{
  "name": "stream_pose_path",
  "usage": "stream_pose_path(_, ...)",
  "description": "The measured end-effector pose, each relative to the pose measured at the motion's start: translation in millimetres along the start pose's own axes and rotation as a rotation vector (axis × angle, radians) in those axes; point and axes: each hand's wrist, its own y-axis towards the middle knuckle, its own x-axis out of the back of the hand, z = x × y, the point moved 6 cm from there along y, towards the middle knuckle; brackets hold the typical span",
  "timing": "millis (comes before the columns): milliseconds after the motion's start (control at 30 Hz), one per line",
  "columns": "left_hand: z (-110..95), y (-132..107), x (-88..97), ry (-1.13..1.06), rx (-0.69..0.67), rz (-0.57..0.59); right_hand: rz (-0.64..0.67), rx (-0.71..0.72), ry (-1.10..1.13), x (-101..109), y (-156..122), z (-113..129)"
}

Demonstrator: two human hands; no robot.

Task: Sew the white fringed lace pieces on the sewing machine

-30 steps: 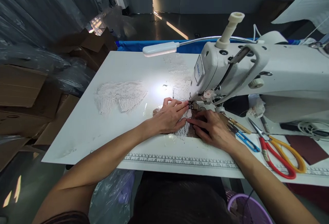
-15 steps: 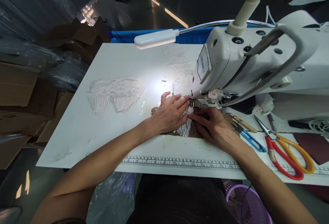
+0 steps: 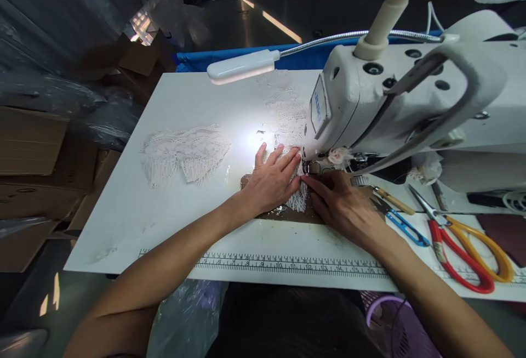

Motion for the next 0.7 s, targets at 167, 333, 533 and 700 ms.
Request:
stream_pose_path(167,2,0,-2.5,-0.020,0.024,-0.023,0.032,-0.012,0.006,-7,0,-3)
stream_pose_path(333,3,0,-0.7,-0.049,0.014,-0.008,0.062,-0.062,0.173,-5,-10,-19)
stream_pose_path(533,18,-2,23.6,-0.020,-0.070,-0.128,0.074,-0.163,0.253,23,-30,-42)
stream_pose_path(700,11,-9,30.1,-0.076,-0.292,-0.160,0.099,-0.131,0.343,28,-27,-41)
